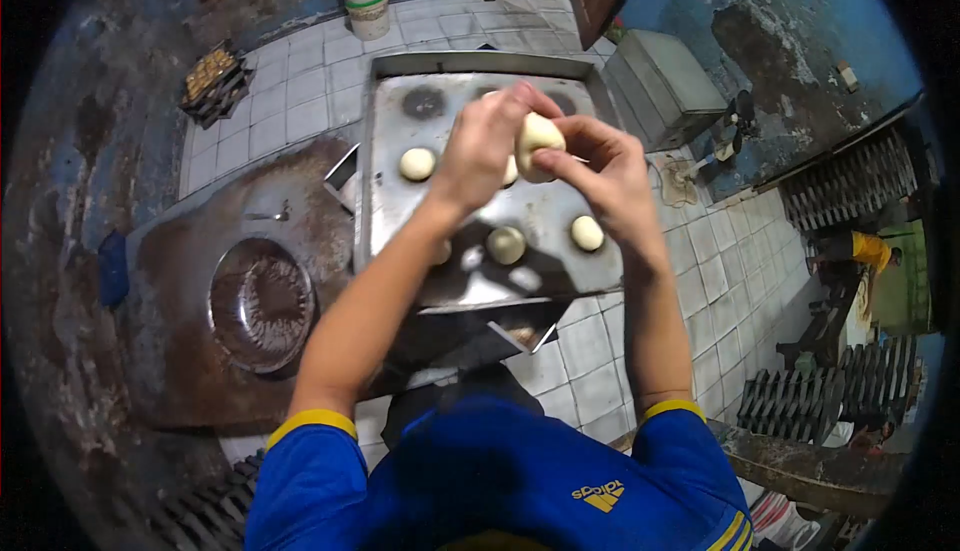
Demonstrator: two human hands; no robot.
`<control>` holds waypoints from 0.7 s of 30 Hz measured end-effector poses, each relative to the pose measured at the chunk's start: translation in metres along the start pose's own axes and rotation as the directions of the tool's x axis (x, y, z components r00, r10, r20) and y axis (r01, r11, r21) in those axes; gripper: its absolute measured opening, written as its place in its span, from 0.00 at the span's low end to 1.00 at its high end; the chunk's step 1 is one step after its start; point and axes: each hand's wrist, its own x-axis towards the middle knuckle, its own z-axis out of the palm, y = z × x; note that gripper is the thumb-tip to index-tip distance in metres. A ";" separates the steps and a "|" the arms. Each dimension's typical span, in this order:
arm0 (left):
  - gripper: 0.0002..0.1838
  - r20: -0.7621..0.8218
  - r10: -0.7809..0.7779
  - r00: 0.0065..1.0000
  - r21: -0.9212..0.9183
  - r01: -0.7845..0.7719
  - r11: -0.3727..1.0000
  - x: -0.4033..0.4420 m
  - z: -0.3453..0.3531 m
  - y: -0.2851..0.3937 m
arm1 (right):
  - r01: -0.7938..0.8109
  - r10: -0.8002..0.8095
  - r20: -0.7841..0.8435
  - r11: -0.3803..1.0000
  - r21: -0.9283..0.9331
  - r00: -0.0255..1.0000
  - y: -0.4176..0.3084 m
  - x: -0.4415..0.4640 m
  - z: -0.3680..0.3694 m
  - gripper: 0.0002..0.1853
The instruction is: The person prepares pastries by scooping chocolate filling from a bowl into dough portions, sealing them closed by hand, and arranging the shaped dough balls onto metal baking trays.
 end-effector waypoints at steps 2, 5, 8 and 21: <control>0.26 -0.265 0.095 0.960 0.218 -0.036 0.975 -0.038 -0.011 0.024 | 0.004 -0.003 -0.052 1.000 0.006 0.999 0.014 -0.012 0.054 0.15; 0.29 -0.593 0.103 0.799 0.128 -0.033 0.991 -0.088 -0.050 0.046 | 0.212 -0.212 -0.006 0.971 0.112 0.977 0.007 -0.021 0.143 0.10; 0.33 -0.729 0.070 0.681 0.045 -0.054 0.998 -0.137 -0.106 0.059 | 0.169 -0.154 -0.079 0.958 0.234 0.985 0.009 -0.026 0.236 0.09; 0.13 -0.711 -0.256 0.655 -0.416 -0.097 0.904 -0.323 -0.270 0.102 | -0.101 0.051 0.306 0.984 0.150 0.951 -0.011 -0.027 0.437 0.16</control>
